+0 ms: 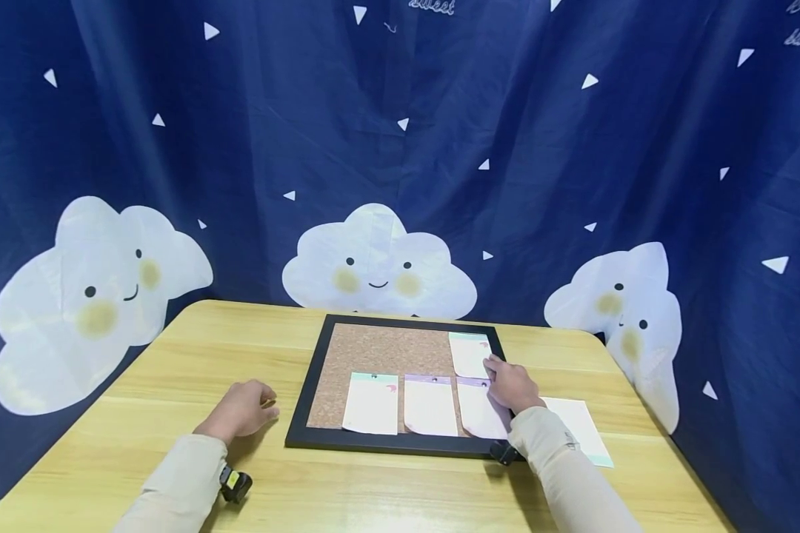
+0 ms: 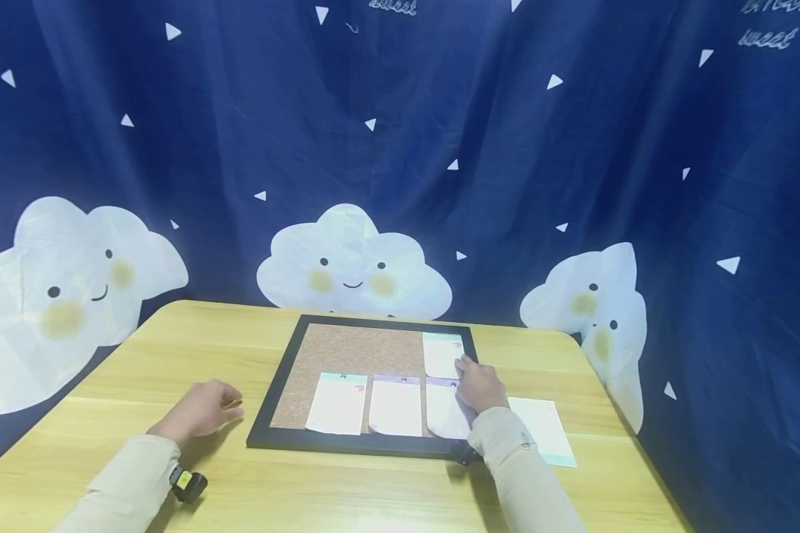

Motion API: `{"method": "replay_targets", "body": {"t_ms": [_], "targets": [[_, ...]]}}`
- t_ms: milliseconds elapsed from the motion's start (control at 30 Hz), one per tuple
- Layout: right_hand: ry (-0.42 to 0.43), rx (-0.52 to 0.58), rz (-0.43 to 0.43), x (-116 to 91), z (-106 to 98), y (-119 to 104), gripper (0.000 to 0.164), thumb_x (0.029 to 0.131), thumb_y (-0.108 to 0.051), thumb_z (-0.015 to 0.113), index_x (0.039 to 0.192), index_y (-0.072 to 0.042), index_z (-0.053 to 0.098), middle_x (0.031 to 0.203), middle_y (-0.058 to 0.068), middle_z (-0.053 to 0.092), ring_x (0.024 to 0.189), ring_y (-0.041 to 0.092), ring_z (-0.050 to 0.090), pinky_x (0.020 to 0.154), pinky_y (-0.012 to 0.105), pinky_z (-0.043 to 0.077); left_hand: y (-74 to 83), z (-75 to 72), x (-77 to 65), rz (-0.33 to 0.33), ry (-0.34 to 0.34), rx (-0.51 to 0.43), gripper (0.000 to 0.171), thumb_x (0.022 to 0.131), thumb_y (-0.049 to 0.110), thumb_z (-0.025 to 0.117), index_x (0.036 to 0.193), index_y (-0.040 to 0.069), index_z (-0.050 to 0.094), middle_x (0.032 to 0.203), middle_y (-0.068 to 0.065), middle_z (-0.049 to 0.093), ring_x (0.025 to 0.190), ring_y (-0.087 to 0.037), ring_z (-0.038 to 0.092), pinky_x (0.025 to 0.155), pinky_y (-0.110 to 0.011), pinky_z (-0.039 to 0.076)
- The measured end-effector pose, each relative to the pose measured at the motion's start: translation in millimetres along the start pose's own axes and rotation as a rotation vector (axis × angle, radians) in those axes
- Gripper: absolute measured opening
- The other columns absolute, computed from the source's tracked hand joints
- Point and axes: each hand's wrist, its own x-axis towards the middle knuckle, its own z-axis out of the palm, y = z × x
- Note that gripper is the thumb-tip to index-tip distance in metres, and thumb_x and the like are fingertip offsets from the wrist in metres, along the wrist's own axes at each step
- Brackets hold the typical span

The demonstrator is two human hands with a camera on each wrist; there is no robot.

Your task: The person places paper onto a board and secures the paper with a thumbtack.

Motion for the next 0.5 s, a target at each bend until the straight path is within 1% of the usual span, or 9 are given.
{"method": "replay_targets", "body": {"t_ms": [67,167,200,300,333,433,500], "targets": [[0.007,-0.001,0.0,0,0,0,0.041,0.092,-0.009,0.049,0.131,-0.017,0.062,0.138,0.01,0.054,0.117,0.045,0.053,0.071,0.058,0.052,-1.1,0.8,1.2,-0.002,0.006,-0.014,0.03,0.089,0.01,0.069,0.112,-0.009,0.065,0.107,-0.025,0.065,0.104,-0.045,0.059,0.088,-0.054,0.049],[0.01,-0.004,0.0,0,-1,-1,0.038,0.091,-0.009,0.05,0.125,-0.018,0.065,0.132,0.013,0.058,0.111,0.045,0.057,0.064,0.055,0.052,-3.1,2.8,2.8,0.003,0.063,-0.019,0.028,0.089,0.009,0.07,0.11,-0.01,0.065,0.105,-0.024,0.065,0.102,-0.045,0.059,0.087,-0.054,0.049],[0.011,-0.005,0.0,0,-2,-1,0.037,0.091,-0.009,0.05,0.123,-0.019,0.065,0.13,0.014,0.06,0.109,0.044,0.058,0.061,0.054,0.051,-4.0,3.5,3.3,0.004,0.085,-0.011,0.027,0.088,0.009,0.07,0.108,-0.01,0.065,0.105,-0.025,0.065,0.102,-0.045,0.059,0.088,-0.055,0.049],[0.005,-0.01,0.006,0,-3,-1,0.038,0.091,-0.009,0.05,0.124,-0.019,0.065,0.128,0.017,0.061,0.107,0.044,0.059,0.058,0.051,0.05,-7.1,5.2,4.4,-0.001,0.142,0.032,0.024,0.087,0.007,0.071,0.103,-0.01,0.066,0.102,-0.025,0.065,0.102,-0.046,0.058,0.088,-0.055,0.048],[0.004,-0.013,0.008,0,-3,-1,0.039,0.091,-0.009,0.051,0.126,-0.019,0.065,0.127,0.017,0.061,0.107,0.043,0.059,0.058,0.05,0.05,-8.2,5.5,4.5,-0.01,0.15,0.043,0.023,0.086,0.006,0.071,0.102,-0.01,0.066,0.101,-0.025,0.065,0.102,-0.047,0.058,0.087,-0.055,0.048],[-0.003,-0.019,0.01,1,-2,-2,0.033,0.091,-0.009,0.051,0.119,-0.017,0.066,0.116,0.018,0.064,0.102,0.041,0.061,0.056,0.048,0.049,-11.5,5.6,3.8,-0.03,0.157,0.064,0.021,0.084,0.002,0.071,0.1,-0.011,0.067,0.1,-0.025,0.065,0.099,-0.047,0.059,0.085,-0.054,0.05],[-0.005,-0.02,0.008,1,-2,-2,0.028,0.091,-0.008,0.05,0.113,-0.017,0.065,0.109,0.019,0.065,0.099,0.04,0.061,0.056,0.048,0.049,-13.4,5.3,2.8,-0.033,0.149,0.064,0.017,0.084,0.0,0.07,0.097,-0.01,0.068,0.1,-0.026,0.066,0.097,-0.045,0.061,0.082,-0.053,0.052]]}}
